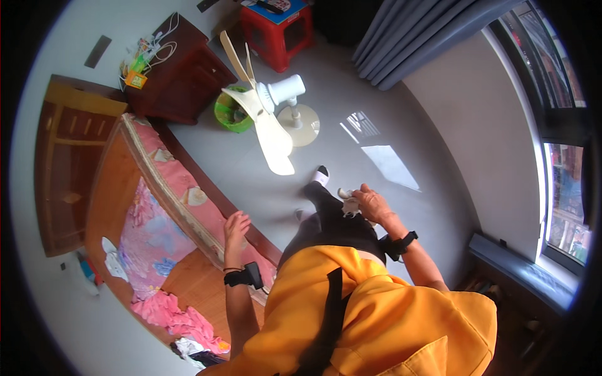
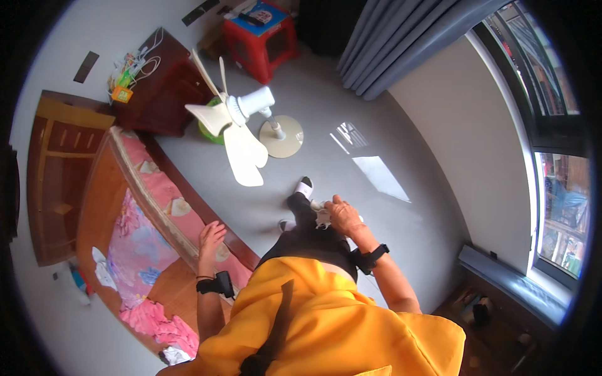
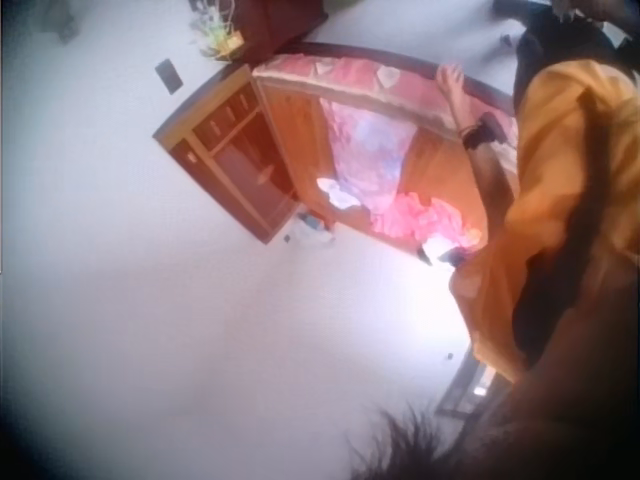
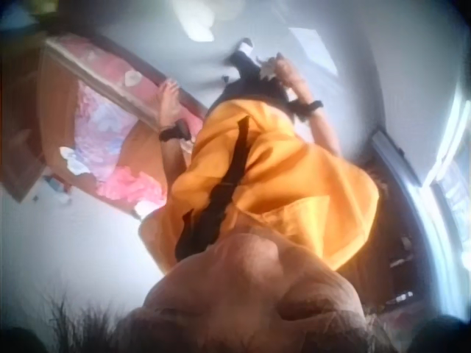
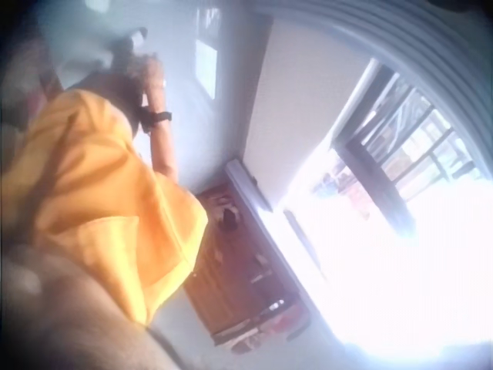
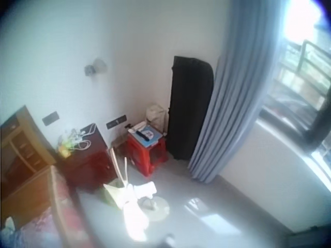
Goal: Cleaning the floor and baseboard in a bedroom using a cloth.
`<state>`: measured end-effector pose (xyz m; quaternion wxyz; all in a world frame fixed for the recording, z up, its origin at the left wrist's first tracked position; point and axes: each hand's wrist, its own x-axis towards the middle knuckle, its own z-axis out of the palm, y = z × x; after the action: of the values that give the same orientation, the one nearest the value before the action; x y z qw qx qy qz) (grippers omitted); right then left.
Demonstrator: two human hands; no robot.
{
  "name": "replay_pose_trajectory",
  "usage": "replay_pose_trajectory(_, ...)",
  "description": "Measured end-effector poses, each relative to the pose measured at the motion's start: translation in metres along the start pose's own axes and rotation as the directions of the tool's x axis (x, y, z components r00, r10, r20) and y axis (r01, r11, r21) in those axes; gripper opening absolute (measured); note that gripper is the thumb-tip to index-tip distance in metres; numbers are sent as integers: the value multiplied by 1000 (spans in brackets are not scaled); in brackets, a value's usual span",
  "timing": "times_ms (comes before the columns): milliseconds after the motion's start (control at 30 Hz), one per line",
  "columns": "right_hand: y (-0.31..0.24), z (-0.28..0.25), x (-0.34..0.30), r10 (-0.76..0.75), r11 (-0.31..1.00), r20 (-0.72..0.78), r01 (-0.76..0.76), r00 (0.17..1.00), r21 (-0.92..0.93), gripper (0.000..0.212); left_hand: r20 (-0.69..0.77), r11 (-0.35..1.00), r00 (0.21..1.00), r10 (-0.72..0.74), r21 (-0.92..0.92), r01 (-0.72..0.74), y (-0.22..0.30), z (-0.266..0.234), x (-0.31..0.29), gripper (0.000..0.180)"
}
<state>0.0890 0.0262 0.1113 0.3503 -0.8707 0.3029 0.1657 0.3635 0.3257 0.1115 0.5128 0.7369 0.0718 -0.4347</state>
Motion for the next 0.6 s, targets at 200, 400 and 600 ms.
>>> replay_pose_trajectory(200, 2, -33, 33, -21, 1000, -48, 21, 999, 18, 28, 155, 993, 981, 116, 16, -120, 92, 51, 45, 53)
replay_pose_trajectory(400, 5, -47, 40, 65, 997, -154, -57, 986, 58, 34, 136, 942, 980, 145, -323, -94, 177, 120, 100, 51)
replay_pose_trajectory(600, -8, -36, 27, 204, 971, -197, -174, 959, 162, 26, 449, 956, 880, 159, -294, -23, 174, 144, 141, 40)
